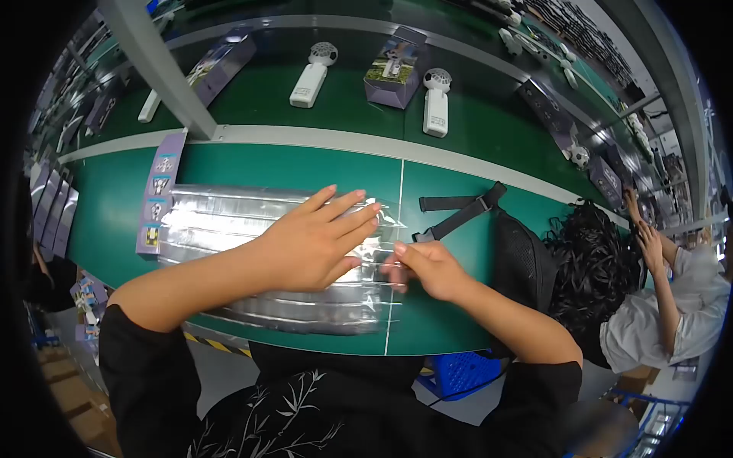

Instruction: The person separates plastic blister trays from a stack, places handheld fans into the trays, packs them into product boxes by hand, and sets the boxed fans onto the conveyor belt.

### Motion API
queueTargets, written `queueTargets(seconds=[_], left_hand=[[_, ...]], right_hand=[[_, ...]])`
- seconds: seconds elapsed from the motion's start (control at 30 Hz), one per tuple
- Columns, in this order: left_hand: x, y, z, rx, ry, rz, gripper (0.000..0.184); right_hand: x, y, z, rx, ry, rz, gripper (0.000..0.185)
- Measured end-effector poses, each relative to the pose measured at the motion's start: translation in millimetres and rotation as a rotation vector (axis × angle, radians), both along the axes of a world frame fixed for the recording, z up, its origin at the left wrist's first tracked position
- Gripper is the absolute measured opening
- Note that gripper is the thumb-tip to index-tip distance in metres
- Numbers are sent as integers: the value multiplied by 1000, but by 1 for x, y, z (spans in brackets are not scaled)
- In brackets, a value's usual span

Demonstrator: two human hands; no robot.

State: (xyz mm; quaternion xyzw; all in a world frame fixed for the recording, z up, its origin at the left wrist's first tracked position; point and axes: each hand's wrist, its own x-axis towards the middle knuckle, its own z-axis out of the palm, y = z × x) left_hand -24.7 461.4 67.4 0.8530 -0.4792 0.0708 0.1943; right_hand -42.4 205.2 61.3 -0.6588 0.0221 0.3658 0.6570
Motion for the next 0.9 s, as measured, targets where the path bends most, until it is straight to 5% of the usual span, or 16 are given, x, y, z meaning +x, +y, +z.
queueTargets(seconds=[0.03, 0.17, 0.2, 0.27, 0.37, 0.47, 0.53, 0.57, 0.67, 0.8, 0.83, 0.9], left_hand=[[-1, 7, -1, 33, 0, -4, 44], [15, 15, 23, 139, 72, -28, 42], [25, 12, 30, 173, 141, -34, 41], [56, -5, 28, 79, 176, 45, 40], [159, -58, 7, -168, -6, 350, 54], [241, -96, -6, -25, 152, 731, 75], [264, -107, -16, 33, 286, 824, 80], [269, -109, -18, 22, 345, 839, 80], [273, -108, -23, 12, 469, 864, 80], [249, -88, -3, 180, 303, 779, 80], [239, -81, 5, 205, 410, 699, 80], [224, -75, -3, 230, 535, 618, 79]], right_hand=[[2, -11, -2, -42, -42, 64, 46], [56, -52, 28, -316, -428, -417, 47], [88, -66, 26, -454, -815, -403, 43], [142, -70, 43, -532, -717, -475, 41], [241, -69, 21, -790, -897, -290, 41], [299, -52, -2, -853, -783, -75, 45], [321, -43, -14, -360, -159, -50, 32], [331, -41, -13, -356, -163, -42, 32], [345, -51, -12, -1073, -1298, 617, 33], [329, -83, -15, -1220, -1719, 1016, 42], [321, -94, -11, -1216, -1709, 1008, 42], [297, -118, -3, -1534, -1047, 1002, 45]])
